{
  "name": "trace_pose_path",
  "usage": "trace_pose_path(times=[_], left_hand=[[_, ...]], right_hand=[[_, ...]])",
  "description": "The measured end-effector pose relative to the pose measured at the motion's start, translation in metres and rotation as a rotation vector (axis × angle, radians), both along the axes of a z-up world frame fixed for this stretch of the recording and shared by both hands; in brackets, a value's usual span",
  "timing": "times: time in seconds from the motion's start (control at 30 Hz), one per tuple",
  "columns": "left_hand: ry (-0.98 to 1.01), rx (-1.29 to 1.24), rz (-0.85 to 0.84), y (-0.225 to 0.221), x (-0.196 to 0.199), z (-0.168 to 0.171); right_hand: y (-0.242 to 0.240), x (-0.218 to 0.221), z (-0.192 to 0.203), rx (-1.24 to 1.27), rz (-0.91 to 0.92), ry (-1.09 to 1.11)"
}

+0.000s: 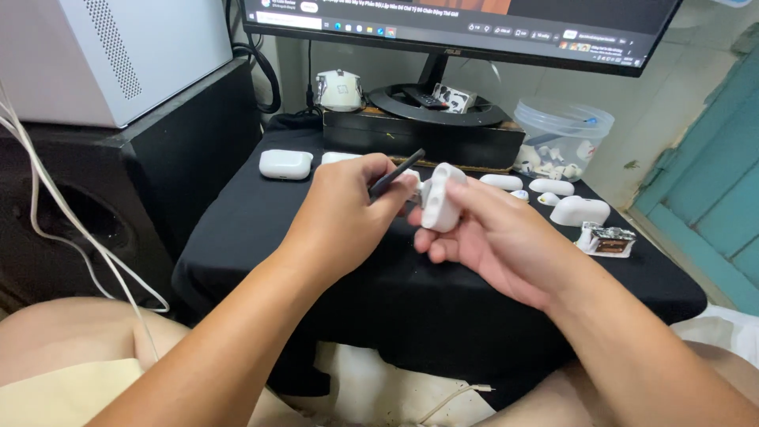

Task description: Disassembling and inspecting earbud charging cases using a prying tool at a workbench

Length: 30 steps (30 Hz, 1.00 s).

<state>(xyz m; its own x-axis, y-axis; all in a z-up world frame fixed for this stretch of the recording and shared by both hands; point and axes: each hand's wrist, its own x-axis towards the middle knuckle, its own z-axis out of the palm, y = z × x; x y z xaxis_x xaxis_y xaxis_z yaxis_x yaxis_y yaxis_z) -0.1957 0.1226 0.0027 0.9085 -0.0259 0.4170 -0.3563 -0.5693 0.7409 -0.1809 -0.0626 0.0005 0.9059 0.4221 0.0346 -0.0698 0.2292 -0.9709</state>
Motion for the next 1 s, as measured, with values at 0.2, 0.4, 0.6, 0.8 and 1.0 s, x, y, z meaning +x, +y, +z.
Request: trace_pose_path(times=[0.2,0.4,0.6,0.8,1.0], left_hand=[[-0.001,-0.058,0.083,-0.022,-0.010,0.020],[0.125,-0.378,0.089,-0.031,-0.036,0.053],[0.233,-1.093,-0.141,-0.031,-0.011,0.039],[0.129,-0.881,-0.127,-0.029,-0.021,0.038],[-0.034,-0.399,0.112,-0.027,-0.033,0.044]], right_hand=[[-0.019,0.021,-0.011,0.340,0.070,0.203],[-0.016,0.018,-0.007,0.341,0.026,0.223],[-0.015,0.016,-0.006,0.284,0.028,0.181],[-0.015,0.013,-0.005,0.293,0.052,0.165],[-0.012,0.012,-0.004,0.288,-0.013,0.182]])
